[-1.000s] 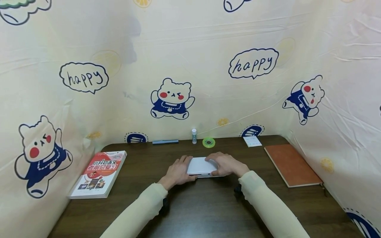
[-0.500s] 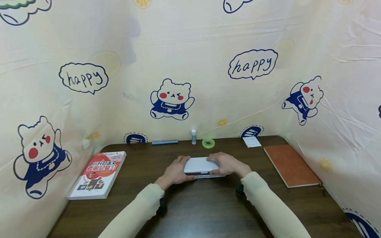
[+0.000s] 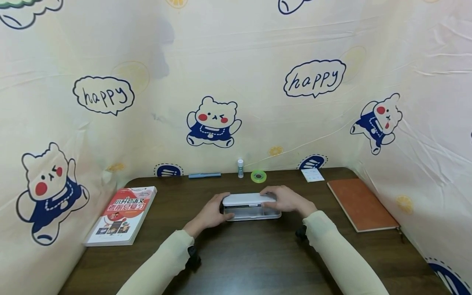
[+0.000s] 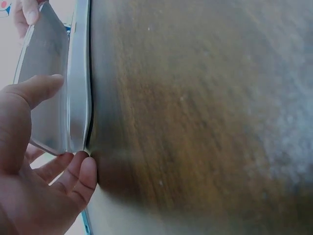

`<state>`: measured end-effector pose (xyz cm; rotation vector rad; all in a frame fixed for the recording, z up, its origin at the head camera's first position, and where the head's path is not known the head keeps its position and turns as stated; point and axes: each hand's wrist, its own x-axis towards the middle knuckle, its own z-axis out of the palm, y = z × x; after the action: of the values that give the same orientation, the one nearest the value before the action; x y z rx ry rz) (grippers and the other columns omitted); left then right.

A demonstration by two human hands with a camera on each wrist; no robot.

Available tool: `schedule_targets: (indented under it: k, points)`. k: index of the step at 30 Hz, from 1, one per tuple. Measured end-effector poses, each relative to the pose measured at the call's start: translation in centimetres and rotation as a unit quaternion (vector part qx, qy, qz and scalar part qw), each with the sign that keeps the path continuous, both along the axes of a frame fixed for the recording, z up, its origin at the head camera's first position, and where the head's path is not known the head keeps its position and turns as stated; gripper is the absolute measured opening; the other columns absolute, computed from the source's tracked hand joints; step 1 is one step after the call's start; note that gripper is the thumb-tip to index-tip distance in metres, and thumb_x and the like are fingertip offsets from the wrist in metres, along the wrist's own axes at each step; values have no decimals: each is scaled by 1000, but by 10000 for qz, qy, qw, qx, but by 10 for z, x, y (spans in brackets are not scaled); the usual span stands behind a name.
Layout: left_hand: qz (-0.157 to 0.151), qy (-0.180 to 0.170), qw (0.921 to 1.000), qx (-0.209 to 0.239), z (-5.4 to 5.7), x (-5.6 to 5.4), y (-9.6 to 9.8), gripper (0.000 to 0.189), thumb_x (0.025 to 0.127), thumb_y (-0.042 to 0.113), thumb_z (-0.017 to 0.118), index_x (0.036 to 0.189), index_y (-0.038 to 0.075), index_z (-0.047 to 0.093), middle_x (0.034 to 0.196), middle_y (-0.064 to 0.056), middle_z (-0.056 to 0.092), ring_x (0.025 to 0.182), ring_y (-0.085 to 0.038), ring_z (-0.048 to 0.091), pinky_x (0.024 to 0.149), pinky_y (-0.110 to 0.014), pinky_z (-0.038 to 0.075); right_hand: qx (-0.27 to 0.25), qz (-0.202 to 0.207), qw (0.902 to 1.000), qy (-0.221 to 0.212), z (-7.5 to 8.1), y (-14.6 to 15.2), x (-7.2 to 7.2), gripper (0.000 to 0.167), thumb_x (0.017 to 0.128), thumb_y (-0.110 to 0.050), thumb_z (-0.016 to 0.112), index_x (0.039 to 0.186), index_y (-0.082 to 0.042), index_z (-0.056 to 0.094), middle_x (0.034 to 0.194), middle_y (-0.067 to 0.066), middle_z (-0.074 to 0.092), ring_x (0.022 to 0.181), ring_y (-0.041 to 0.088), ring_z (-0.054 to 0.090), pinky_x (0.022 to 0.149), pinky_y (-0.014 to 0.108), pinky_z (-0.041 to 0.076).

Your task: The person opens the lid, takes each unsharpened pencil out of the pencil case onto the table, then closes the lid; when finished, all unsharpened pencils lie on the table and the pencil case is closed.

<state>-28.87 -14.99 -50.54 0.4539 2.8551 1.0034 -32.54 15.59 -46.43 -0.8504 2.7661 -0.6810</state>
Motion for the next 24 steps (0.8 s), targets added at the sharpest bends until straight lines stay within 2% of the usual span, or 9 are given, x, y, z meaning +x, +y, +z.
schedule_targets:
  k: [6, 11, 14, 17, 21, 24]
  points:
    - [152, -40, 9995, 285, -2, 0, -4, 86, 83, 29, 83, 152, 10, 35, 132, -13, 59, 108, -22, 60, 95, -43, 51, -187, -160, 9997, 2, 2, 4, -3, 44, 93, -50, 66, 127, -24, 65, 123, -3, 69, 106, 14, 62, 99, 43, 51]
    - [251, -149, 9988, 385, -3, 0, -6, 86, 81, 30, 84, 149, 11, 35, 138, -14, 59, 107, -23, 61, 91, -42, 52, -340, -278, 9990, 81, 5, 8, -5, 46, 96, -47, 62, 131, -17, 63, 125, 0, 68, 113, 18, 63, 100, 45, 50]
    - [344, -257, 9973, 603, -2, 1, -6, 83, 80, 27, 86, 144, 13, 35, 140, -11, 59, 105, -22, 59, 90, -41, 50, -441, -375, 9982, 141, 7, 11, -6, 43, 99, -44, 60, 132, -16, 63, 126, 2, 68, 114, 20, 63, 100, 46, 51]
    - [419, -304, 9957, 771, -2, 2, -6, 79, 78, 25, 87, 135, 14, 34, 140, -8, 60, 103, -21, 58, 89, -39, 47, -488, -497, 9971, 315, 9, 13, -7, 40, 100, -42, 57, 130, -17, 63, 123, 2, 69, 108, 20, 64, 96, 45, 52]
    - [481, -273, 9964, 649, -2, 2, -6, 69, 79, 27, 86, 127, 14, 39, 136, -10, 61, 104, -21, 59, 89, -40, 48, -554, -693, 9948, 495, 10, 15, -8, 38, 102, -40, 55, 129, -15, 64, 121, 5, 70, 103, 21, 64, 93, 46, 52]
    - [417, -233, 9978, 459, -2, 2, -6, 66, 80, 28, 85, 130, 14, 45, 137, -10, 60, 107, -22, 60, 91, -42, 50, -543, -822, 9936, 552, 11, 17, -8, 39, 103, -39, 54, 129, -13, 64, 121, 7, 70, 104, 22, 64, 94, 48, 52]
